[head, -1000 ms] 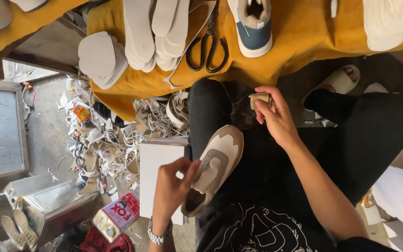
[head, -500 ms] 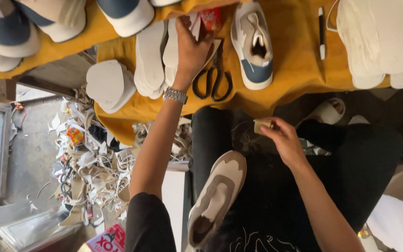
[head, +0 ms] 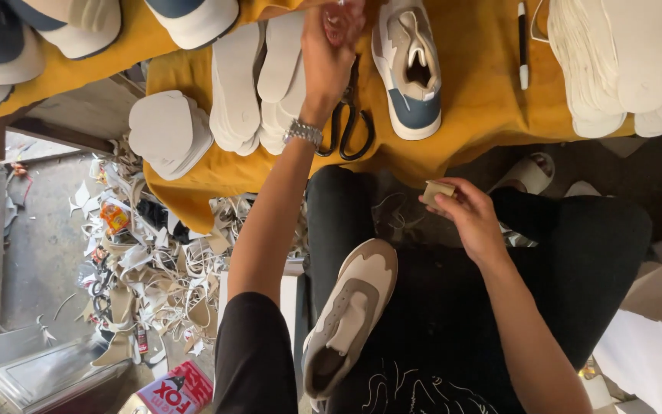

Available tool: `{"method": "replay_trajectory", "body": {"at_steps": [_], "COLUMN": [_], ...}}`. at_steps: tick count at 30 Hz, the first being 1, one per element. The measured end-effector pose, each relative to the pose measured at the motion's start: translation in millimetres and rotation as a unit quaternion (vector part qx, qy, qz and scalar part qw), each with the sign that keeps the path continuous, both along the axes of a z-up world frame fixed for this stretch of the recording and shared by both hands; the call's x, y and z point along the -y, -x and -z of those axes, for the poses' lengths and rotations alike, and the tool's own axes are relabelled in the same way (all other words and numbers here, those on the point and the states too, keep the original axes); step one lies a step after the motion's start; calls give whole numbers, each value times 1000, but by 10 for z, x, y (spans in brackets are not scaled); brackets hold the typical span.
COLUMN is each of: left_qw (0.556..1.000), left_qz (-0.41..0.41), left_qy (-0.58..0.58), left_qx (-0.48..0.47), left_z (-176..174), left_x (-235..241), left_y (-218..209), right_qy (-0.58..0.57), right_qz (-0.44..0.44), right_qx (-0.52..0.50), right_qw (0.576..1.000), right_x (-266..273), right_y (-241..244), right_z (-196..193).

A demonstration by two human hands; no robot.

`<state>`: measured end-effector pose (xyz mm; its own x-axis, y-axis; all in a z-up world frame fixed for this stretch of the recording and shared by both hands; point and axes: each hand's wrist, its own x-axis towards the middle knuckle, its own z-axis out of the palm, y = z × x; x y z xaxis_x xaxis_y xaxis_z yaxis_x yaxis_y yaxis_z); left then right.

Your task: The person is cleaning a sneaker by scrubbing its surface with a small cleaning block to remove marks.

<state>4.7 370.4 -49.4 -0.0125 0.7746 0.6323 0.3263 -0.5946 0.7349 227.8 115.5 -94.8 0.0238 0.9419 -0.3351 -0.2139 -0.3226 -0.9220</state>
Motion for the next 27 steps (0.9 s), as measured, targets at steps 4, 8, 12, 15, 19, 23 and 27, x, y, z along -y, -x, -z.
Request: {"method": "replay_trajectory", "body": {"at_steps": [4,8,12,15,19,23,27], "left_qw": [994,968,910,880,845,829,807], "left_qz": [41,44,40,14,12,19,10], "left_qy": [-39,-69,-151,-177,-200,-232,-249], "left_qx": [-90,-237,-384,-441,-497,-509,-535], "left_z": [65,80,-49,-250,-351,-322,-314], "left_x": [496,1032,1644,1976,2126,2139,2139], "left_y": [-2,82,-43,-191,-319,-403,-480], "right_qy": [-38,-58,-116,-169,-219,-230,-227], "right_qz": [37,87,131,141,132,135,138], "right_qx": [-29,-42,-60,-32,66,74,75], "right_qw": [998,994,983,975,964,961,961], "right_x": [31,52,27,25,92,112,130], "right_y": [-86,-215,-319,-334,-276,-251,-253], "right_z": [-69,-138,-29,64,-61,-111,-108]}}
